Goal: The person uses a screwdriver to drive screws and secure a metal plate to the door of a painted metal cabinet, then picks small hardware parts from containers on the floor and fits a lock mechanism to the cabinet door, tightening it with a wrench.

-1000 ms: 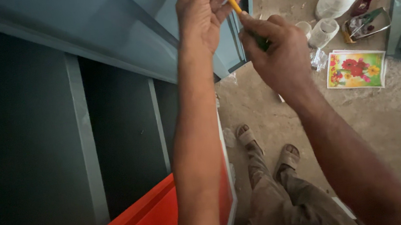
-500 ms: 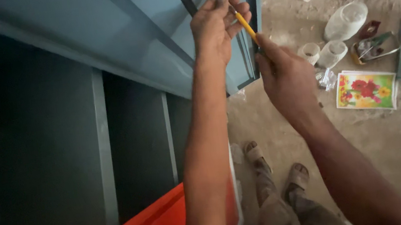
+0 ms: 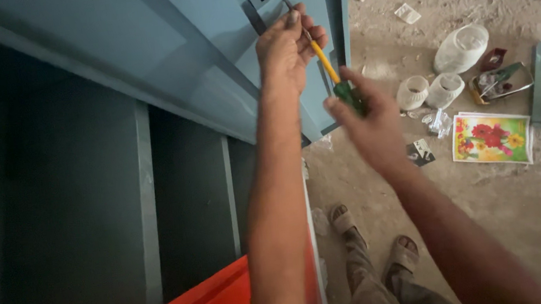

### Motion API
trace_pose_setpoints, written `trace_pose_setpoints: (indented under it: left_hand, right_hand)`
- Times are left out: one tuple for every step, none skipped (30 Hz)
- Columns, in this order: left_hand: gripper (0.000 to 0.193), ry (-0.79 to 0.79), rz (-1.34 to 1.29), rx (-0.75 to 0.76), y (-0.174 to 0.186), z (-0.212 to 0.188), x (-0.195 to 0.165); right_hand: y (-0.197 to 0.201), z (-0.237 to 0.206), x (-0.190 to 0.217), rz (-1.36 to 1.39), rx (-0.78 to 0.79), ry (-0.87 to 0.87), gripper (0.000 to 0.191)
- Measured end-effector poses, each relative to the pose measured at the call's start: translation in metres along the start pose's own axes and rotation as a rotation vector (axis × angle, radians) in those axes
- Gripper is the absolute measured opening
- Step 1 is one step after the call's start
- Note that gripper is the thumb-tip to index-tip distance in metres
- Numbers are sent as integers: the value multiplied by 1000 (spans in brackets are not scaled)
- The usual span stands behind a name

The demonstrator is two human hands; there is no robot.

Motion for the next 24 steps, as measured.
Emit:
trace_pose_setpoints:
  left_hand:
    - [23, -12, -2, -7, -1, 0, 1]
    - [23, -20, -5, -10, -2, -2, 2]
    - [23, -29, -12, -17, -2, -4, 4]
    - [23, -40, -16, -22, -2, -6, 5]
    - [22, -48, 2, -36, -2, -7, 5]
    - [22, -50, 21, -52, -2, -8, 6]
    - [21, -53, 43, -63, -3, -7, 6]
    - [22, -66, 56, -65, -6, -5, 4]
    - [22, -80, 64, -74, -7, -3, 4]
    - [23, -89, 75, -89, -6, -2, 3]
    - [23, -73, 68, -82, -5, -1, 3]
    - [24, -60, 57, -74, -4, 0, 3]
    - [24, -48, 42, -66, -3, 1, 3]
    - [24, -49, 39, -52, -1, 1, 3]
    - [25, -49, 40, -36, 1, 1, 2]
    - [27, -51, 40, -20, 4, 1, 0]
    - [27, -67, 38, -19, 4, 1, -3]
    - [27, -79, 37, -18, 3, 2, -7]
    - [28, -85, 33, -19, 2, 0, -8]
    - [28, -88, 20, -20, 0, -3, -8]
    - [29, -94, 7, -21, -3, -5, -10]
    - [29, -101, -6, -21, -7, -9, -11]
    - [30, -75, 4, -46, -9, -13, -9]
    - [30, -50, 14, -71, -10, -17, -7]
  right_hand:
    - [-1, -2, -14, 331, -32, -335, 33]
    - [-6, -6, -25, 662, -57, -668, 31]
    - [1, -1, -19, 229, -41, -359, 28]
    - [2, 1, -7, -194, -22, -37, 26]
    - [-3, -1, 5, -609, -3, 289, 24]
    - [-4, -4, 5, -579, -8, 304, 25]
    - [-4, -5, 5, -550, -18, 321, 27]
    - [-4, -5, 5, -519, -27, 346, 28]
    - [0, -3, -7, -176, -25, 55, 33]
    - [5, 0, -20, 171, -13, -243, 38]
    - [2, -4, -29, 523, 0, -541, 43]
    - [2, -4, -31, 578, 11, -579, 44]
    - [3, -4, -31, 631, 24, -618, 45]
    - [3, -5, -31, 685, 29, -657, 45]
    - [4, -4, -32, 690, 20, -659, 44]
    - [3, -4, -31, 695, 13, -659, 43]
    - [3, -3, -31, 702, 5, -655, 42]
    - [3, -2, -31, 749, 14, -678, 42]
    - [4, -1, -31, 791, 21, -708, 41]
    - [6, 2, -32, 832, 30, -737, 41]
    - [9, 4, -31, 821, 41, -730, 41]
    - [11, 6, -31, 810, 53, -723, 40]
    - [12, 8, -31, 797, 67, -717, 40]
    - [13, 9, -31, 722, 68, -684, 40]
Point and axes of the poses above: each hand's wrist, its own z-axis towards the middle knuckle, its own y-axis out of the back of the hand, x = y × z, the point moved 4 cm from there along z, towards the middle knuckle, and after that the axes turned 7 degrees about y, right-handed, at the moved point
